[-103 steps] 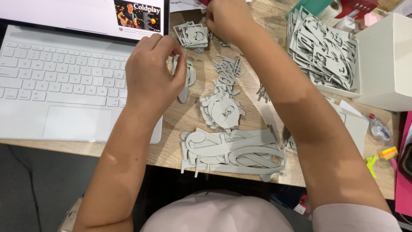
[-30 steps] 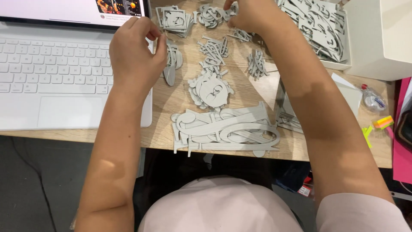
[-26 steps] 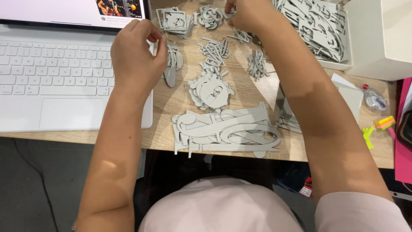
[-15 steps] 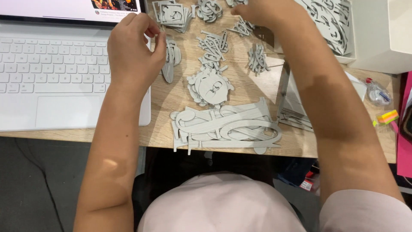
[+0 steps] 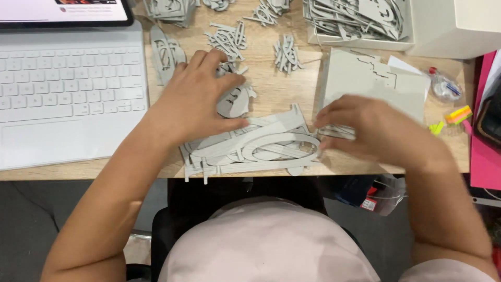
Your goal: The person is manually removing pre-cut cardboard letters and decorative shapes from larger cardboard sheets.
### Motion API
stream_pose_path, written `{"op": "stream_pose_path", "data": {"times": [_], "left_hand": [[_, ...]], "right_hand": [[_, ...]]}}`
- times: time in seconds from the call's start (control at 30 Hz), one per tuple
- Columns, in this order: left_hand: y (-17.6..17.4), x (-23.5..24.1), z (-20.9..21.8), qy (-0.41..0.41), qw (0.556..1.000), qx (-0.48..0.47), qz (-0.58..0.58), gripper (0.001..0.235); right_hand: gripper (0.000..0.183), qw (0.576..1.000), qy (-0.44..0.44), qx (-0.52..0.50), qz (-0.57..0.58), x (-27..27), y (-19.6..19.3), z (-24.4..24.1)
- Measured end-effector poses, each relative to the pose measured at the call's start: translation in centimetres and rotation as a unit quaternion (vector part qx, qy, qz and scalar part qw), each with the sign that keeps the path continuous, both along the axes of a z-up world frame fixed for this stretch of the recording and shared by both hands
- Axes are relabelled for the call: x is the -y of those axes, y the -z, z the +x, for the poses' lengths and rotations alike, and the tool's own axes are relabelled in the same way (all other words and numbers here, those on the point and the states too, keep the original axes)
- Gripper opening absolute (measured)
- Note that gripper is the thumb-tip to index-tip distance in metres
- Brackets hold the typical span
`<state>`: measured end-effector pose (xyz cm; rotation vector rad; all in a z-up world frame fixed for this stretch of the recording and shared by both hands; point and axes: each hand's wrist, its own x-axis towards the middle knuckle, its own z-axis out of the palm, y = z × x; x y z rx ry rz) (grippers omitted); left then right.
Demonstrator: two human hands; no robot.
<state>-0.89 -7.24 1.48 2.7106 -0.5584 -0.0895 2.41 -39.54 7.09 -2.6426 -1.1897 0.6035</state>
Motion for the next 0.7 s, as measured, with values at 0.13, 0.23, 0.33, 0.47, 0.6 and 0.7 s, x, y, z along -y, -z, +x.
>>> {"op": "stream_pose_path", "data": {"times": [0.13, 0.23, 0.33, 0.47, 0.6, 0.7], "left_hand": [[0.3, 0.0, -0.4, -0.002, 1.0, 0.001, 0.014, 0.073], [0.8, -0.3, -0.7, 0.003, 1.0, 0.022, -0.009, 0.072], [1.0, -0.2, -1.6, -0.005, 0.998, 0.066, -0.004, 0.072], [-1.7, 2.7, -3.9, -0.066, 0.995, 0.044, 0.067, 0.087], [0.5, 6.1, -6.3, 0.011, 0.995, 0.054, 0.08, 0.099], [2.7, 7.0, -6.4, 0.015, 0.978, 0.171, 0.117, 0.11]], "right_hand": [[0.071, 0.996, -0.013, 0.028, 0.089, 1.1, 4.5, -3.0], [0.077, 0.98, -0.042, 0.119, 0.153, 0.9, 6.7, -4.6], [0.077, 0.968, -0.039, 0.165, 0.186, 0.5, 7.8, -5.5], [0.088, 0.961, -0.025, 0.225, 0.157, 1.5, 8.5, -5.9], [0.072, 0.945, -0.001, 0.25, 0.213, 7.1, 6.6, -3.0], [0.07, 0.967, 0.096, 0.213, 0.104, 9.7, 4.7, -1.5]]}}
